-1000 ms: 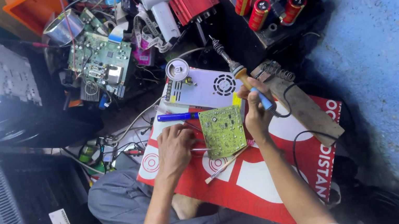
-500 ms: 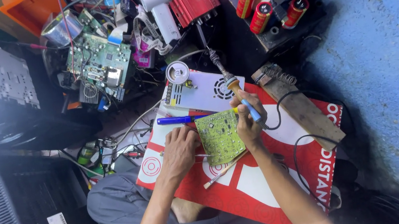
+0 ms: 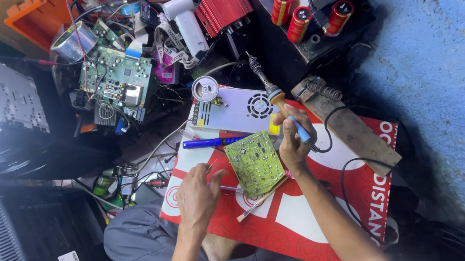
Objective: A person uses a soldering iron to attach or repair electronic components on a printed circuit board.
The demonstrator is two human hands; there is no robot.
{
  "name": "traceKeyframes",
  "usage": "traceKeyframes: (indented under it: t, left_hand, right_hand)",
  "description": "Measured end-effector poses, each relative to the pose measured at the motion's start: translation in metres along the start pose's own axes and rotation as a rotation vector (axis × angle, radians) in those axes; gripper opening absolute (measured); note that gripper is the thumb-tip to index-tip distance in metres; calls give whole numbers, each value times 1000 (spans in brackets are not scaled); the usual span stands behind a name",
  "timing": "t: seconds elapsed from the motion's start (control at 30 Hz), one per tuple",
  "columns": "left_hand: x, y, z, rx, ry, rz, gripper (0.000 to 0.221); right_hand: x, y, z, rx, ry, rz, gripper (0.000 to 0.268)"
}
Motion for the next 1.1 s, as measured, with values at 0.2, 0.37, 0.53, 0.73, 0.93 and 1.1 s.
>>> traceKeyframes:
  t: [0.2,0.37,0.53,0.73,0.93,1.1]
  left_hand:
    - [-45,23,0,239,-238,227,48]
    - [-49,20,-11,243,-460,200,38]
    - [-54,29,-8,125,-743,147,19]
    - [-7,51,-18,59,-920,11,13]
    - [5,106,-43,15,-1007,-94,20]
    - [22,99,-62,136,-772,-188,27]
  right_hand:
    - [-1,0,2,-28,20,-1,29]
    - [0,3,5,-30,19,-21,29]
    - [3,3,5,-34,44,-27,28]
    - [12,15,23,41,1,-4,28]
    - [16,16,23,47,24,-35,35]
    - [20,21,22,49,-8,-38,36]
Point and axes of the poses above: each hand's wrist, its own y-axis towards the middle knuckle, its own x-axis out of the back of the hand, z = x × y, the point moved 10 cm from there along y, towards the middle knuckle, and after that the axes turned 6 degrees about z, right-handed, at the moved point
